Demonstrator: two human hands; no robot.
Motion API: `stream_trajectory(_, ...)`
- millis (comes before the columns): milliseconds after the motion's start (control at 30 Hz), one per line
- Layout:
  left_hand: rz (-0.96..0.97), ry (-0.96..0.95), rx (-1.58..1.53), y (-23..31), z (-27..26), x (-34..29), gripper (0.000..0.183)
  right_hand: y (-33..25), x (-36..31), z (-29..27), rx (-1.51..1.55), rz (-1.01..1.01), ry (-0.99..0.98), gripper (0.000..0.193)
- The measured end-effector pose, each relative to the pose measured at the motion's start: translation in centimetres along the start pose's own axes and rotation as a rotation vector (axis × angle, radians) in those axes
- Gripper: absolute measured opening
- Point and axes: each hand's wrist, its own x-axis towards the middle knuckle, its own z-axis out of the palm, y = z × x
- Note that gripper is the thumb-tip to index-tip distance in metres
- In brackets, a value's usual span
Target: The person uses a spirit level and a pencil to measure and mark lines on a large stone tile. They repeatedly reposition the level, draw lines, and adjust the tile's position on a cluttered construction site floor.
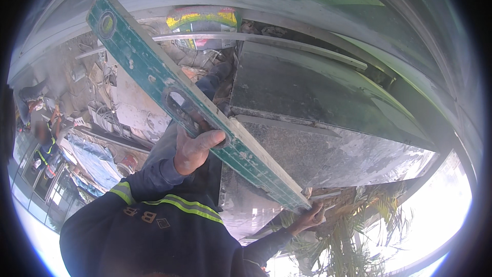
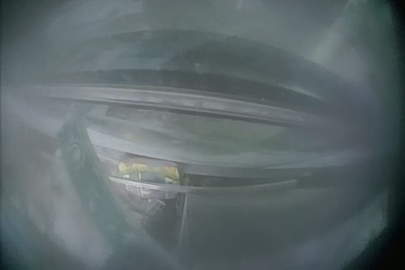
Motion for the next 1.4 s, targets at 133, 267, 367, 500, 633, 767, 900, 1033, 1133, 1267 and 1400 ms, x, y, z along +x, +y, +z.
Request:
stream_trajectory(133, 0.07, 0.005, 0.094, -0.3, -0.1, -0.1, 0.037, -0.2, -0.1, 0.0, 0.002, 0.092, -0.011, 0.055)
stream_trajectory(267, 0.045, 0.01, 0.016, 0.0, 0.3, -0.2, 0.035, -0.2, -0.1, 0.0, 0.017, 0.141, -0.014, 0.055)
stream_trajectory(367, 0.054, -0.005, 0.014, -0.2, 0.1, 0.0, 0.034, 2.1, 0.1, -0.1, 0.035, 0.091, 0.001, 0.055)
stream_trajectory(500, 0.049, -0.016, 0.064, 0.3, 0.1, 0.1, 0.034, 0.8, -0.1, -0.2, 0.019, 0.163, -0.009, 0.054)
stream_trajectory(633, 0.025, 0.007, -0.016, 0.0, 0.3, 0.0, 0.034, 0.0, -0.2, -0.1, 0.04, 0.114, -0.013, 0.052)
stream_trajectory(767, 0.027, 0.01, -0.049, 0.1, 0.4, -0.1, 0.033, 0.7, -0.2, -0.6, 0.056, 0.117, -0.038, 0.049)
stream_trajectory(900, 0.03, -0.02, 0.016, 0.3, 0.3, -0.2, 0.033, -0.3, -0.2, -0.4, 0.099, 0.132, 0.028, 0.046)
stream_trajectory(1033, 0.002, -0.006, 0.003, -0.1, 0.3, -0.2, 0.035, -2.7, -0.2, 0.0, 0.052, 0.02, 0.063, 0.045)
stream_trajectory(1133, -0.004, -0.004, 0.017, 0.1, 0.4, -0.2, 0.036, -1.2, 0.1, -0.6, -0.005, 0.023, -0.013, 0.046)
stream_trajectory(1267, -0.003, 0.012, 0.022, 0.0, 0.3, -0.3, 0.036, -2.8, -0.2, -0.3, 0.016, 0.152, -0.093, 0.049)
stream_trajectory(1400, 0.005, 0.018, 0.022, -0.2, 0.4, -0.3, 0.035, -4.6, -0.5, 1.0, 0.104, 0.015, 0.021, 0.046)
